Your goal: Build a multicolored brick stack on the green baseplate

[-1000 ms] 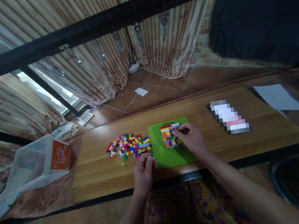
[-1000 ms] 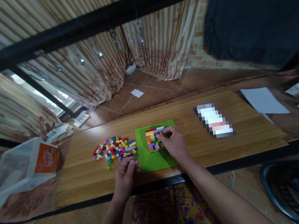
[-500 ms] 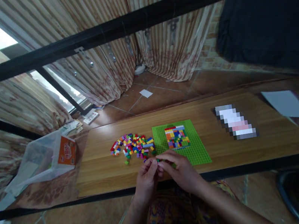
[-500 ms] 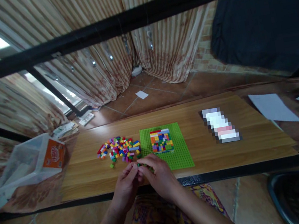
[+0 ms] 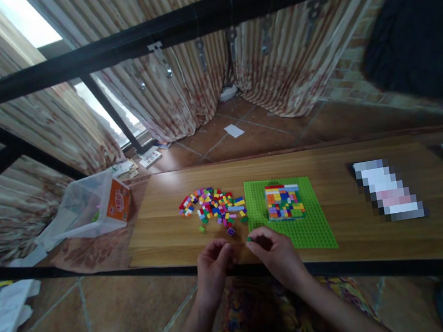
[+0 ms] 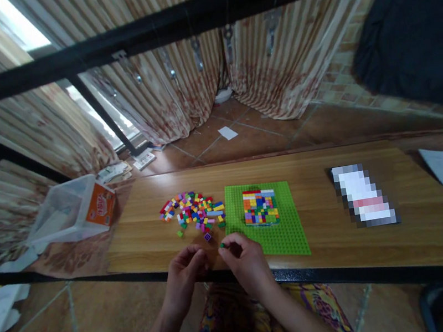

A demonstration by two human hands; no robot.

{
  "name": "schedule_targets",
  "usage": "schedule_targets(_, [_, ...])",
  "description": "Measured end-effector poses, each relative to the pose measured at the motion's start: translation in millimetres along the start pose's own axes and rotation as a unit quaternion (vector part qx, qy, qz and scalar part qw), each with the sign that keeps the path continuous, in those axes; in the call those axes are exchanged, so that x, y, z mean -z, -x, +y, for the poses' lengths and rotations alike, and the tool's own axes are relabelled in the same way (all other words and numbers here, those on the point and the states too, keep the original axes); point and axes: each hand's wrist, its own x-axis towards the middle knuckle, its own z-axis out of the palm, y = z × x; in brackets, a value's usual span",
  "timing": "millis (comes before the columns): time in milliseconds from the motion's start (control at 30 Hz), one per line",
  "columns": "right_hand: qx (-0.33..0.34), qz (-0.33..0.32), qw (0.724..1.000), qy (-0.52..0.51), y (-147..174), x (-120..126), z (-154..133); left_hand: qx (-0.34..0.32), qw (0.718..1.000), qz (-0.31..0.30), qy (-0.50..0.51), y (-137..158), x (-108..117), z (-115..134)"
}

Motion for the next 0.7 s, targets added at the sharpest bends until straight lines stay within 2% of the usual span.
schedule_targets(67, [-0.006,0.011,1.0,0.013,-4,3,0,-0.063,0.995,0.023,-0.07,-7,9,0])
schedule_targets(133, [-0.011,0.014,1.0,0.024,-6,5,1,-0.135,0.977,0.039,-0.159,-13,17,0])
schedule_targets(267, [-0.008,0.009,0.999,0.045,-7,6,0,-0.245,0.905,0.042,-0.345,-22,23,2])
schedule_targets(333, [0.003,0.009,0.998,0.058,-8,5,-1,-0.272,0.874,0.041,-0.401,-27,20,3])
schedule_targets(400, [0.011,0.011,0.998,0.064,-10,4,-3,-0.289,0.856,0.039,-0.426,-30,16,4])
schedule_targets(500, [0.012,0.012,0.998,0.054,-12,2,-5,-0.301,0.85,0.048,-0.43,-34,11,6])
schedule_targets(567, [0.007,0.008,0.999,0.036,-13,1,-5,-0.298,0.855,0.057,-0.422,-34,9,6])
schedule_targets(700, [-0.004,0.002,1.0,-0.002,-13,-1,-4,-0.273,0.894,0.028,-0.353,-31,10,4])
